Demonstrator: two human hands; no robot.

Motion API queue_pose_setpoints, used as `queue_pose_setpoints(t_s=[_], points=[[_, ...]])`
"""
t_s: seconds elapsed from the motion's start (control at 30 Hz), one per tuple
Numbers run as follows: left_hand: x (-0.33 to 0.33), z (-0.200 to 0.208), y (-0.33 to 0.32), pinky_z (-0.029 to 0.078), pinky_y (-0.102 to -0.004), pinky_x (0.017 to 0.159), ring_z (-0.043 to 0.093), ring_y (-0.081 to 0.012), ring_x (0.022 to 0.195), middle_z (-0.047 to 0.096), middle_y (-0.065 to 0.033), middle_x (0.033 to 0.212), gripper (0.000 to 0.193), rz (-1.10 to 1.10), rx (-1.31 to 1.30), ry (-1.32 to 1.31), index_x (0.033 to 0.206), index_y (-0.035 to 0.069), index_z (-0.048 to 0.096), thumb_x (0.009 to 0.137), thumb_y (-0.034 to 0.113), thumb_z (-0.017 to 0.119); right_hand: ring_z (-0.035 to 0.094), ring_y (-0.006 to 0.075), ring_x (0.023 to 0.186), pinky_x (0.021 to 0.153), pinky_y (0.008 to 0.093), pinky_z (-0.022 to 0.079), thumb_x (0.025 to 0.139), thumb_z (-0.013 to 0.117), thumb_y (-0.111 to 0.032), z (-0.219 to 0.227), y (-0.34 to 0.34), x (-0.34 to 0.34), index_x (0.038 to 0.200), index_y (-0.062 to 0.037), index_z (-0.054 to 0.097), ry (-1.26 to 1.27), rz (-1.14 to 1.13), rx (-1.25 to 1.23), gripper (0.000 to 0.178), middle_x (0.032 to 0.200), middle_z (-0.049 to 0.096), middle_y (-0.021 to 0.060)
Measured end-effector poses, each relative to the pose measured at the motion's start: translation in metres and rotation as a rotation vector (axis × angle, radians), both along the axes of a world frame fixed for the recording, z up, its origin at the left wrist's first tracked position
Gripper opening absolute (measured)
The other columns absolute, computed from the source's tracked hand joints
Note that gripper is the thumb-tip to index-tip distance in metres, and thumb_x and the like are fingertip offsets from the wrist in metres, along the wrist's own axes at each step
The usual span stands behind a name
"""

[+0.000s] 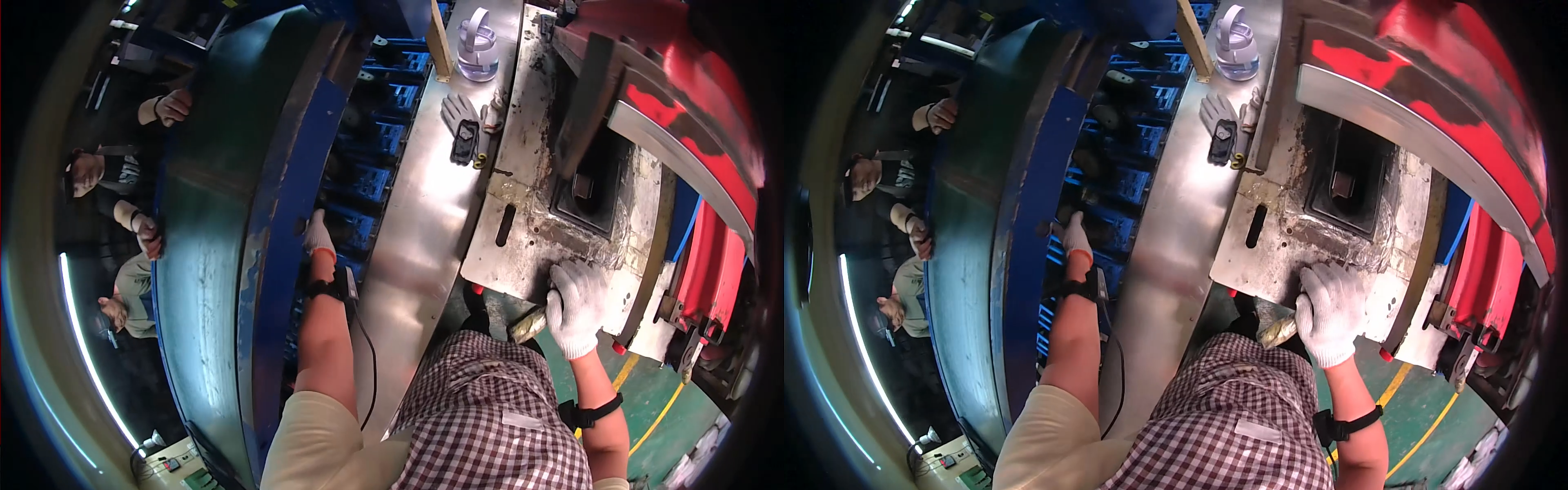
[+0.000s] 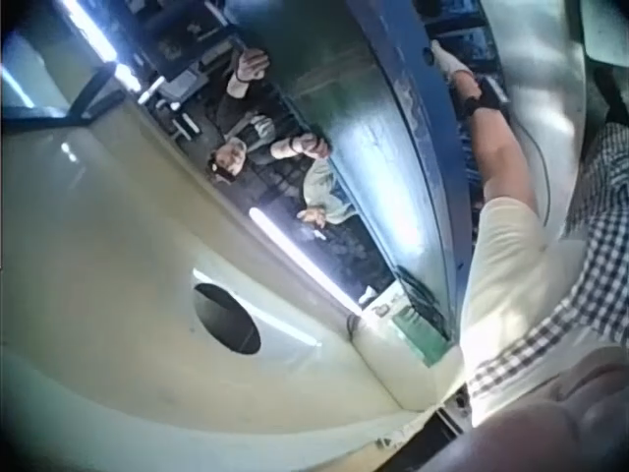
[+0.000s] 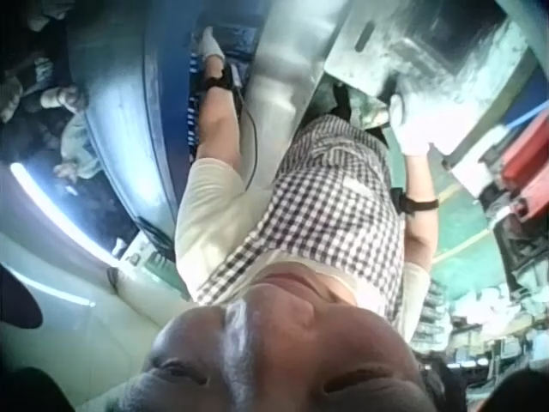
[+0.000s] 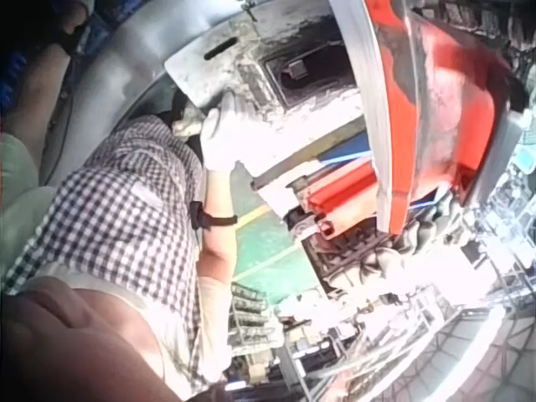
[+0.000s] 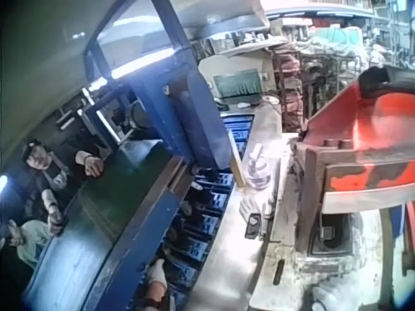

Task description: The worker is heat-setting shoe uppers by placing them into a specialized heater and then removing them.

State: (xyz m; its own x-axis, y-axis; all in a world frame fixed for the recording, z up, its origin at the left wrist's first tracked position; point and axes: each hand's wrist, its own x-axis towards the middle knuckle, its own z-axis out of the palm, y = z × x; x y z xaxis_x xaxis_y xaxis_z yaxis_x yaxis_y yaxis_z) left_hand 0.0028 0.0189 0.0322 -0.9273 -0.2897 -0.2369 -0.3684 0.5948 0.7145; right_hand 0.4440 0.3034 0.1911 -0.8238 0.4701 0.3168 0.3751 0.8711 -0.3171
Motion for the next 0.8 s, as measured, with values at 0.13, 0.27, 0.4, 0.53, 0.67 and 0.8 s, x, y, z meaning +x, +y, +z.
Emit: queue_pose_setpoints(t_s=[0.13, 0.27, 0.4, 0.53, 0.67, 0.8], points=[[-0.045, -0.045, -0.084, 0.042, -0.0477, 0.115, 0.054, -0.0391, 0.138, 0.061, -0.0271, 0.143, 0.077, -0.006, -0.437, 0.228, 0.133, 0.000, 0.068, 0.093, 0.066, 0.063, 0.063, 0.0377, 0.117, 0.108, 0.0551, 0.044, 0.082, 0.067, -0.012, 0.012, -0.003, -0.014, 0.119, -0.0072, 0.069, 0.029, 0.079, -0.063, 0.037, 0.122, 0.069, 0.0136], [0.000, 0.001, -0.013, 0.044, -0.0487, 0.114, 0.054, -0.0396, 0.138, 0.057, -0.0276, 0.147, 0.072, -0.034, -0.439, 0.036, 0.136, 0.001, 0.066, 0.097, 0.062, 0.059, 0.064, 0.0367, 0.115, 0.107, 0.0541, 0.046, 0.085, 0.066, -0.017, 0.002, -0.003, -0.015, 0.117, -0.0079, 0.070, -0.029, 0.022, 0.002, 0.034, 0.119, 0.069, 0.0128], [0.051, 0.056, -0.065, 0.044, -0.0552, 0.110, 0.054, -0.0376, 0.138, 0.054, -0.0211, 0.152, 0.075, 0.193, -0.227, 0.047, 0.153, 0.010, 0.048, 0.098, 0.060, 0.058, 0.067, 0.0377, 0.109, 0.102, 0.0525, 0.048, 0.088, 0.064, -0.017, -0.001, 0.000, -0.014, 0.117, -0.0049, 0.070, 0.034, 0.048, -0.030, 0.032, 0.115, 0.071, 0.0155], [0.074, 0.040, -0.138, 0.046, -0.0525, 0.107, 0.058, -0.0344, 0.133, 0.060, -0.0159, 0.145, 0.065, 0.318, 0.090, 0.065, 0.143, 0.011, 0.056, 0.098, 0.058, 0.057, 0.066, 0.0378, 0.109, 0.102, 0.0523, 0.048, 0.089, 0.061, -0.017, -0.002, -0.002, -0.007, 0.116, -0.0033, 0.070, 0.020, 0.038, -0.001, 0.032, 0.114, 0.071, 0.0163], [0.070, -0.007, -0.198, 0.048, -0.0497, 0.103, 0.062, -0.0313, 0.128, 0.065, -0.0107, 0.138, 0.056, 0.340, 0.437, -0.075, 0.132, 0.012, 0.064, 0.097, 0.055, 0.057, 0.066, 0.0373, 0.110, 0.102, 0.0517, 0.047, 0.085, 0.063, -0.015, 0.001, -0.003, -0.008, 0.114, -0.0043, 0.070, -0.031, 0.023, -0.015, 0.032, 0.113, 0.071, 0.0154], [-0.002, -0.030, -0.271, 0.051, -0.0470, 0.100, 0.065, -0.0281, 0.123, 0.071, -0.0055, 0.132, 0.049, 0.360, 0.763, -0.246, 0.121, 0.013, 0.072, 0.097, 0.052, 0.057, 0.066, 0.0360, 0.110, 0.102, 0.0514, 0.048, 0.080, 0.066, -0.014, 0.001, 0.003, -0.012, 0.113, -0.0063, 0.071, -0.002, 0.083, -0.059, 0.034, 0.113, 0.071, 0.0133]])
